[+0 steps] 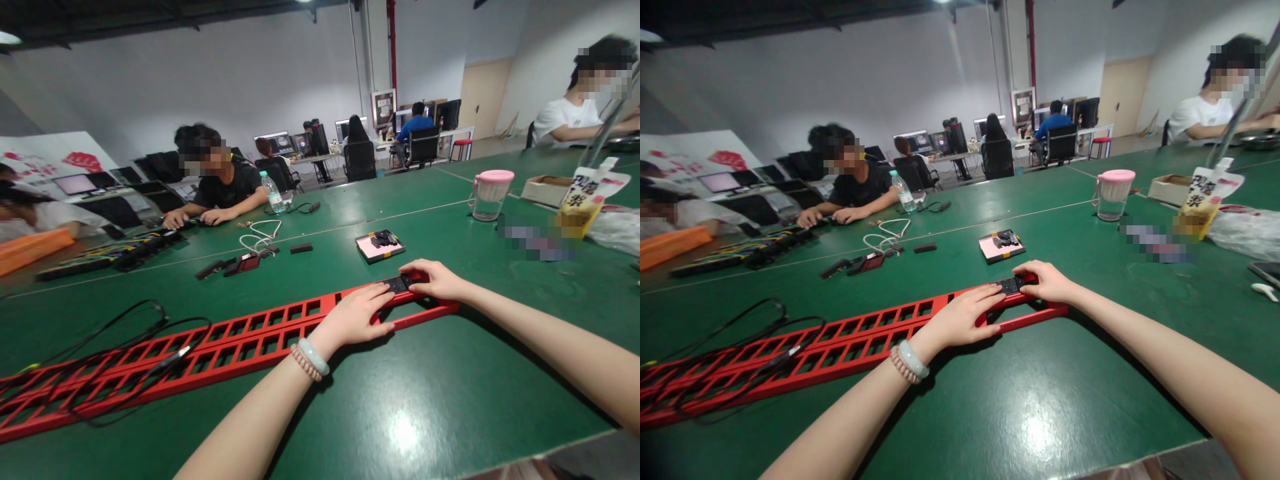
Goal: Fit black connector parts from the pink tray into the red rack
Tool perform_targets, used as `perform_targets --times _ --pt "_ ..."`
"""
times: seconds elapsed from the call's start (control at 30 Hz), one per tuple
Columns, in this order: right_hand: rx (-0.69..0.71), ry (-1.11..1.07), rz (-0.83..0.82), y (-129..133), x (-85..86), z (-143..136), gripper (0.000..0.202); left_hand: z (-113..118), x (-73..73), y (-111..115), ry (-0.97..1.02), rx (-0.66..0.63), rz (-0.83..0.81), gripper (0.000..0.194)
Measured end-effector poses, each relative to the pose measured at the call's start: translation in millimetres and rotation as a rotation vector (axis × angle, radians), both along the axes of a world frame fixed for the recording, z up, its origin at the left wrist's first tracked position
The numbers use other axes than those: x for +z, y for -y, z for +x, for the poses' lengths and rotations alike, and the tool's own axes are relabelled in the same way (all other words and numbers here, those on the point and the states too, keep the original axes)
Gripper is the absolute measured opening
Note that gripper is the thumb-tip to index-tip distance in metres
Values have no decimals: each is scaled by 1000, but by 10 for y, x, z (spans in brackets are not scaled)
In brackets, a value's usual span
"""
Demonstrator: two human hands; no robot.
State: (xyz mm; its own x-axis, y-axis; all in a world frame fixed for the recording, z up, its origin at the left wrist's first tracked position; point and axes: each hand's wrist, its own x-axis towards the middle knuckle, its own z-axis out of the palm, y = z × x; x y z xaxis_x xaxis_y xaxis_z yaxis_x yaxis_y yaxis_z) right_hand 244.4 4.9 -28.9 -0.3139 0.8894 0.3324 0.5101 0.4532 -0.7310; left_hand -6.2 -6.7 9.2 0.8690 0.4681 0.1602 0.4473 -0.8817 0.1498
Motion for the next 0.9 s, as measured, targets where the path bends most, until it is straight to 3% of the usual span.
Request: perform_targets --times 0.23,0.57,0.9 --pt "-18 60 37 5 30 -7 38 -1 -9 -9 3 -2 3 58" --pt "-22 76 54 -1 52 -20 15 -1 -23 -11 8 -1 0 58" --pt "-47 89 60 -14 24 -21 14 -1 -18 -14 7 -4 -2 58"
